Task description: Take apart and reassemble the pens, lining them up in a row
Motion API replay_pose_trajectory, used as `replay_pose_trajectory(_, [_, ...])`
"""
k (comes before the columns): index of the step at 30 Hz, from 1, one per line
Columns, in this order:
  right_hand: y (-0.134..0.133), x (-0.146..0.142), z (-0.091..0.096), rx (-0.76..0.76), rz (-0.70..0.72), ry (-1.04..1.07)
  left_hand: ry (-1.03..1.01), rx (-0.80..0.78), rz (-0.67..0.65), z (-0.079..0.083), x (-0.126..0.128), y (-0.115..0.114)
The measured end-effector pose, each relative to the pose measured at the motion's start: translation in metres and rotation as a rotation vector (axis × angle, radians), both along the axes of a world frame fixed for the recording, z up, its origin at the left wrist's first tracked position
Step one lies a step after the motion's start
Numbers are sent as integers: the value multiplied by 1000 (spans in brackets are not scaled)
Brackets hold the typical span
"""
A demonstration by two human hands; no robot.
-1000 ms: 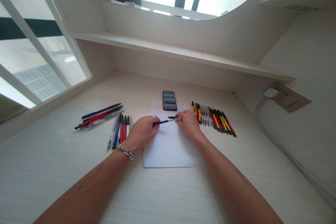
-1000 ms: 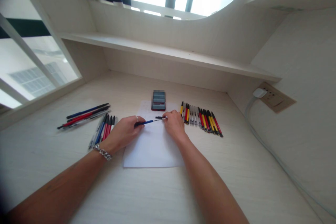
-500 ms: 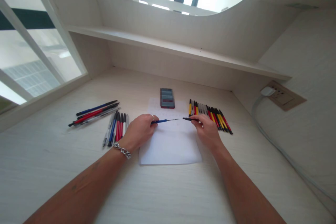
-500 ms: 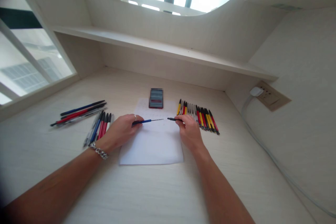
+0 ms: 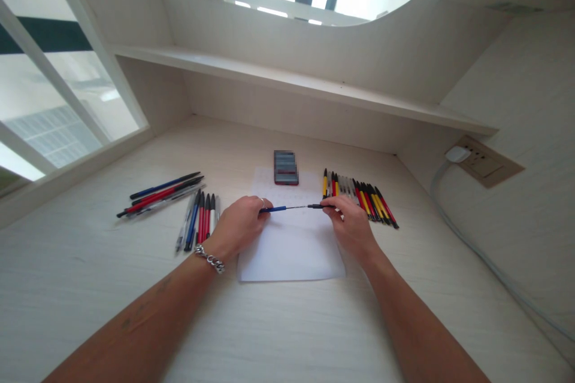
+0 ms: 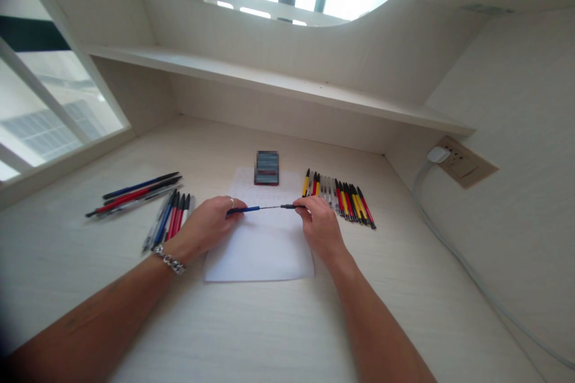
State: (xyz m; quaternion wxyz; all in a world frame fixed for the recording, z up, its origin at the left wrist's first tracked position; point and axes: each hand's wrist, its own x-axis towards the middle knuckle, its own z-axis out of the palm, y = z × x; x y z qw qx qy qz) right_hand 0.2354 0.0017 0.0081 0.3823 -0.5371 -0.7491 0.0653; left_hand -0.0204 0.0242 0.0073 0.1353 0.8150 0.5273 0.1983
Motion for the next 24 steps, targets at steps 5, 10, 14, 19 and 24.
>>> replay_pose_trajectory(5, [0,0,-1,1,8,-19,14,2,1,0,0,0])
replay_pose_trajectory(10, [-1,-1,0,-5,18,-24,19,6,-12,-1,0,0])
replay_pose_trajectory(14, [-3,-7,-1,-16,50,-10,4,-2,-44,-1,1,-1])
replay_pose_trajectory(19, [-6,-17,-3,-32,100,-3,-37,-22,-155,1,5,-3])
replay_pose_trajectory(24, [-7,-20,-4,-8,118,51,-84,-64,-210,4,7,-5])
